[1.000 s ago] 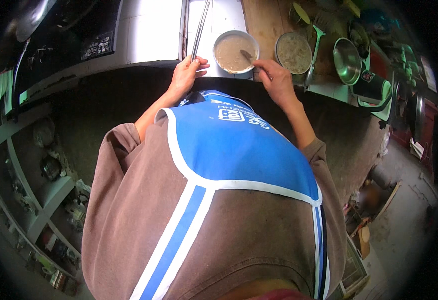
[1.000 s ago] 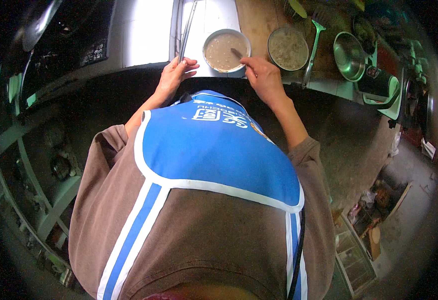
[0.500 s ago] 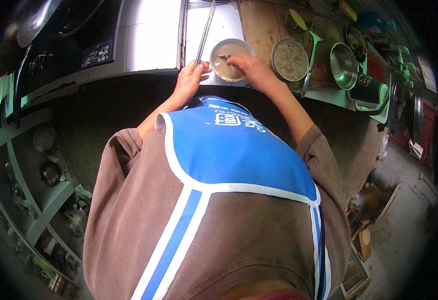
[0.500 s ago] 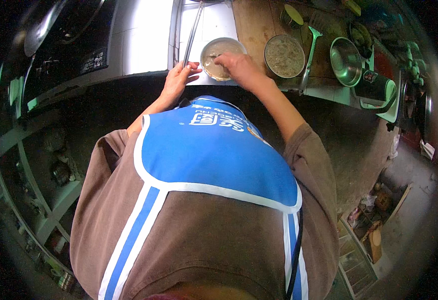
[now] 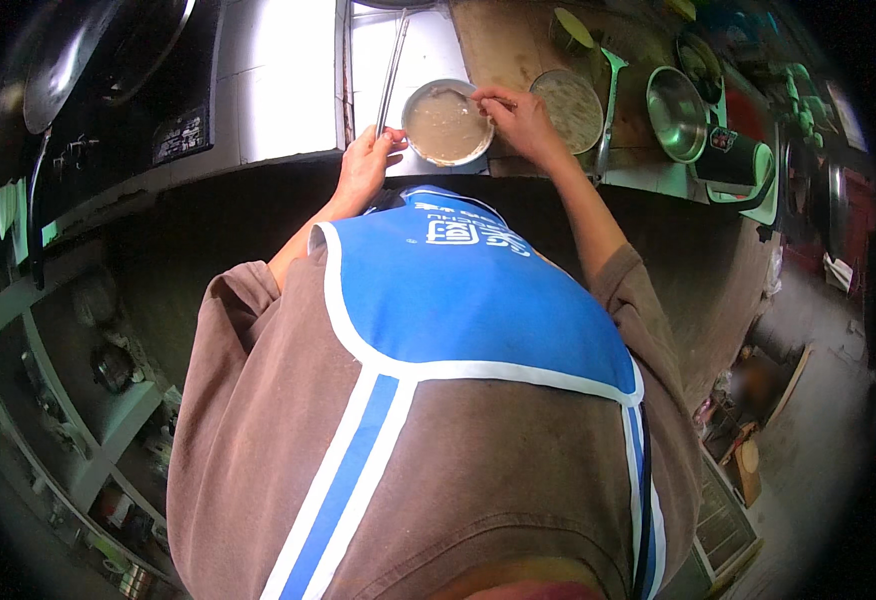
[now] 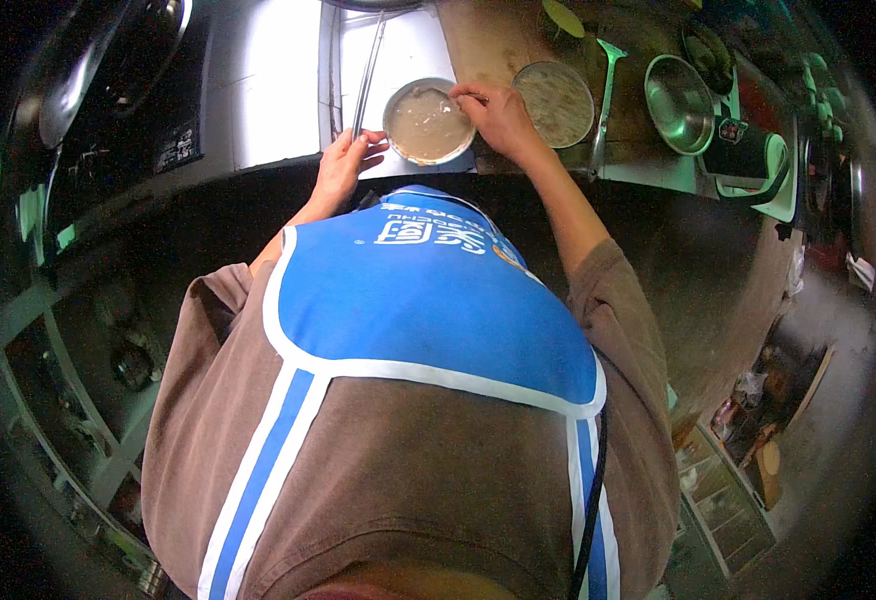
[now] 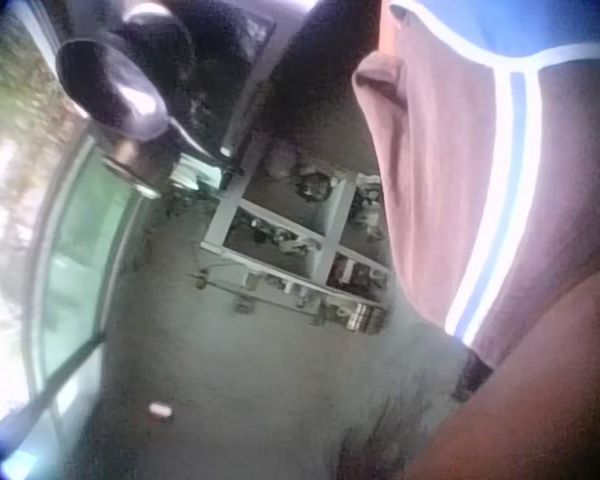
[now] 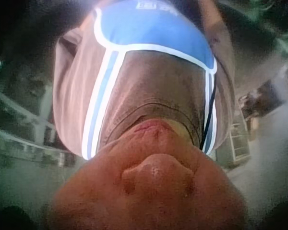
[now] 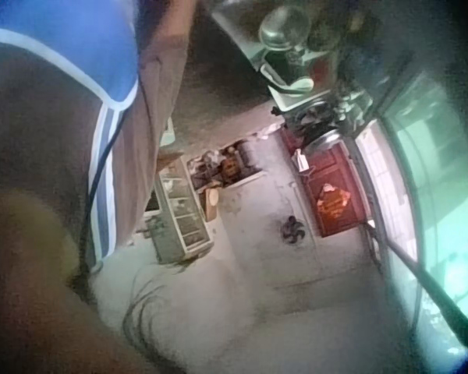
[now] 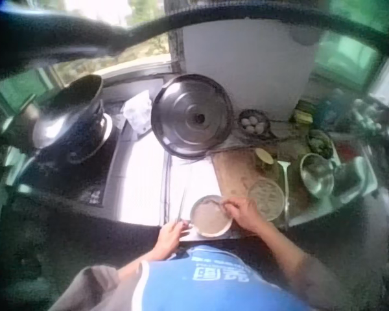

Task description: The person stirs a light-colored liquid mixture in a metal bowl using a spoon. They hold the bowl steady with their left hand while stirring with their right hand. The person occasionally pauses to hold the bowl or adjust their grip.

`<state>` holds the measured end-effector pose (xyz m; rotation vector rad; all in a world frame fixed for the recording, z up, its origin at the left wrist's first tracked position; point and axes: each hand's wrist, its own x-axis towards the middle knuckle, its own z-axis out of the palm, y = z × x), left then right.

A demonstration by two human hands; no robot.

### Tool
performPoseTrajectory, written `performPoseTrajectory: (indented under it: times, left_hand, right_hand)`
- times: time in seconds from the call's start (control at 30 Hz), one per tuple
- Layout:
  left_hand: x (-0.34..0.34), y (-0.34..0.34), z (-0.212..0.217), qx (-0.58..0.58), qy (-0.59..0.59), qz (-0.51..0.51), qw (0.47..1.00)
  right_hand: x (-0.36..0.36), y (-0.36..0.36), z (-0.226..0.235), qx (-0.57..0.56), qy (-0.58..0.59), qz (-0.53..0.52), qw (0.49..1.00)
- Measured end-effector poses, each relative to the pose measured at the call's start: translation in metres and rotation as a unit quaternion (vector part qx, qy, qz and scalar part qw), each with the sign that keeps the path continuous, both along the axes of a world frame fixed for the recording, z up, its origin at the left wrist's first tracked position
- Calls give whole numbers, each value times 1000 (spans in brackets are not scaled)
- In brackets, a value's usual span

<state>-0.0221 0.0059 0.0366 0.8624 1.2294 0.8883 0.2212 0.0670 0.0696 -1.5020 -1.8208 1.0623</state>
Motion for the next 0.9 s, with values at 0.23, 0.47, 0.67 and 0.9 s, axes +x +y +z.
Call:
performPoseTrajectory:
  times: [0.23,0.47,0.67,0.9]
  left_hand:
    - [1,0,4,0,10,-13,1000]
    - [0,1,2,-5,3,-11,1000]
    - [1,1,3,3,-9,-15,1000]
    - [0,2,-5,10,-1,-10,1000]
  right_hand:
    - [0,-19,-4,-31,-24,-107,993]
    - [-2,-29,20,101,-81,41,991]
    - [-21,-20,24,114,-123,114,979]
    - [-16,-2,21,84,-95,53,990]
